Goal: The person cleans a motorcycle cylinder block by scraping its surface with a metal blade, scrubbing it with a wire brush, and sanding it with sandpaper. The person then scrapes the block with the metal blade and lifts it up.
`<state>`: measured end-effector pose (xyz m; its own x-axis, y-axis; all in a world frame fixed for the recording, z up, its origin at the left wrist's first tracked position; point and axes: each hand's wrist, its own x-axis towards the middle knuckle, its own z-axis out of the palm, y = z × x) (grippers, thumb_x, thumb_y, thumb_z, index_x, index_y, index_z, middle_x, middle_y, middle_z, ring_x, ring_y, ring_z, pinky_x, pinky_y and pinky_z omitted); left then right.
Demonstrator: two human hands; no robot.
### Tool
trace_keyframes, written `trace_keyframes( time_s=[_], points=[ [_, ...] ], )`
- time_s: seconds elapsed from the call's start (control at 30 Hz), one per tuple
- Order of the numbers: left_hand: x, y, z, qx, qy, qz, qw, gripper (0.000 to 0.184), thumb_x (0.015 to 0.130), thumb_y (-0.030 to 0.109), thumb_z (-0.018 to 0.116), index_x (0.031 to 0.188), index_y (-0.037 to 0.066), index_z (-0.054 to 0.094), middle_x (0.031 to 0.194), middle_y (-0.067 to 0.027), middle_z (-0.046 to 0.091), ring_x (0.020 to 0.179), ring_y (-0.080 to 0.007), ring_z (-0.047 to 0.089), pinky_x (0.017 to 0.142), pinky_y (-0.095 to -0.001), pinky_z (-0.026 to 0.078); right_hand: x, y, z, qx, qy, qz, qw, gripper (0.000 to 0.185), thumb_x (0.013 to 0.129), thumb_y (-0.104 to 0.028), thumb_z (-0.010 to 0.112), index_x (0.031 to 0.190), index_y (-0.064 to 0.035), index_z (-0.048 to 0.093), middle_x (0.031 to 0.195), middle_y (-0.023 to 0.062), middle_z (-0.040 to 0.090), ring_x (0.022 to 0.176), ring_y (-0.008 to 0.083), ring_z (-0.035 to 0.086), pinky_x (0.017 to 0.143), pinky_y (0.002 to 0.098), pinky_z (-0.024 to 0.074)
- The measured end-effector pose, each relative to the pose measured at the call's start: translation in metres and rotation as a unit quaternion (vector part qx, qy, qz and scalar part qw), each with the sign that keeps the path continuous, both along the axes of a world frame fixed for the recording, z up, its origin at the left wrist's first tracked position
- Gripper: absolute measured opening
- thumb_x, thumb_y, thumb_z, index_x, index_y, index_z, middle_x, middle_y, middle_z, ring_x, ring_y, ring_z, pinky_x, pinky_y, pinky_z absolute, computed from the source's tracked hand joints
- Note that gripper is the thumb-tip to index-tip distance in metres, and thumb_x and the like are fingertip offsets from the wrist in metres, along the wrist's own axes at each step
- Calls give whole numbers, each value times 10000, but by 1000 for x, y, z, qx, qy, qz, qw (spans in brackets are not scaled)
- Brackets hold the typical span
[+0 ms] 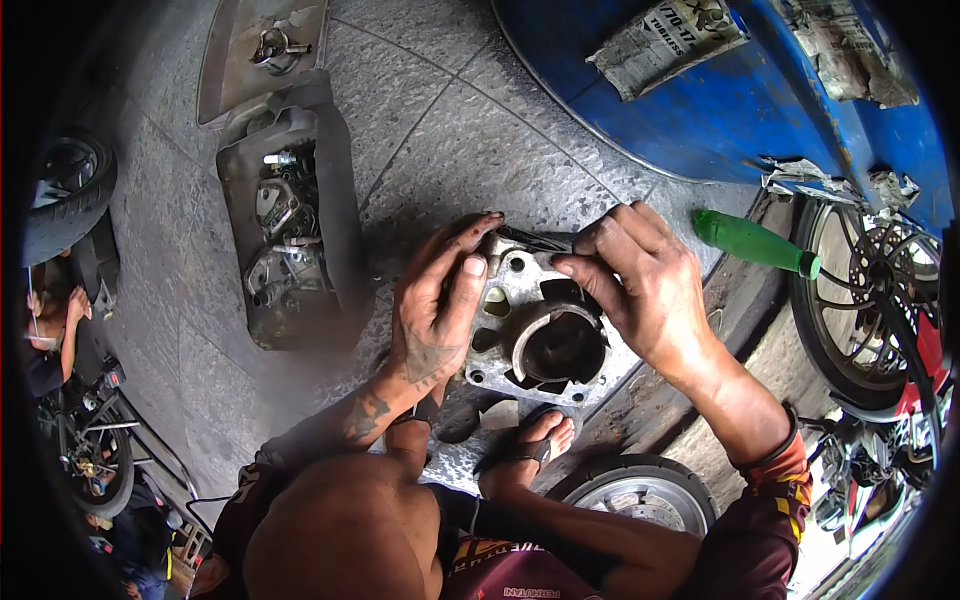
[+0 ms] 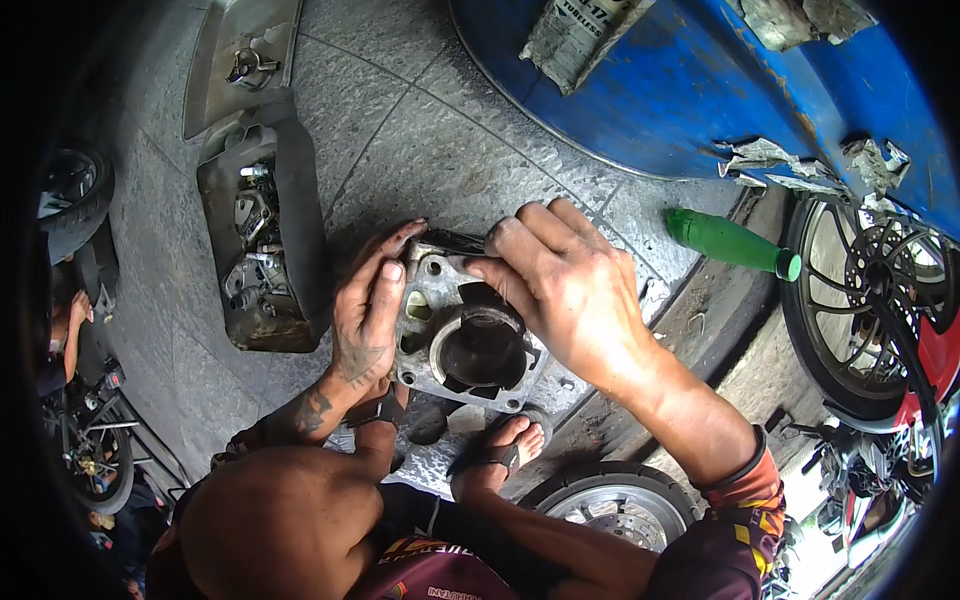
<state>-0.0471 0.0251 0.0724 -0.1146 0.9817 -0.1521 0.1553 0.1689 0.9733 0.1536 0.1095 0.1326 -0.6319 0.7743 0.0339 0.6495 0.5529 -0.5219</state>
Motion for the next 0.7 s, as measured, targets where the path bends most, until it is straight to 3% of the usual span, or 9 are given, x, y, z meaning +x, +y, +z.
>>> trace_keyframes(
  time_s=[0.13, 0.7],
  points=[
    [-2, -1, -4, 48, 24, -12, 998, 345, 1013, 197, 484, 1252, -10, 622, 1241, -165, 636, 1154, -290, 596, 1003, -368, 447, 2, -6, 2, -8, 18, -13, 1000, 215, 832, -255, 735, 809, -94, 594, 771, 36, 545, 756, 246, 587, 592, 379, 507],
    [-1, 0, -5, 44, 9, 2, 999, 323, 1001, 161, 494, 1238, -14, 627, 1237, -165, 639, 1158, -287, 599, 1007, -364, 449, 3, -12, -11, 18, 71, -32, 997, 244, 781, -202, 783, 742, -83, 573, 739, 48, 519, 706, 248, 576, 559, 382, 483]
  ],
)
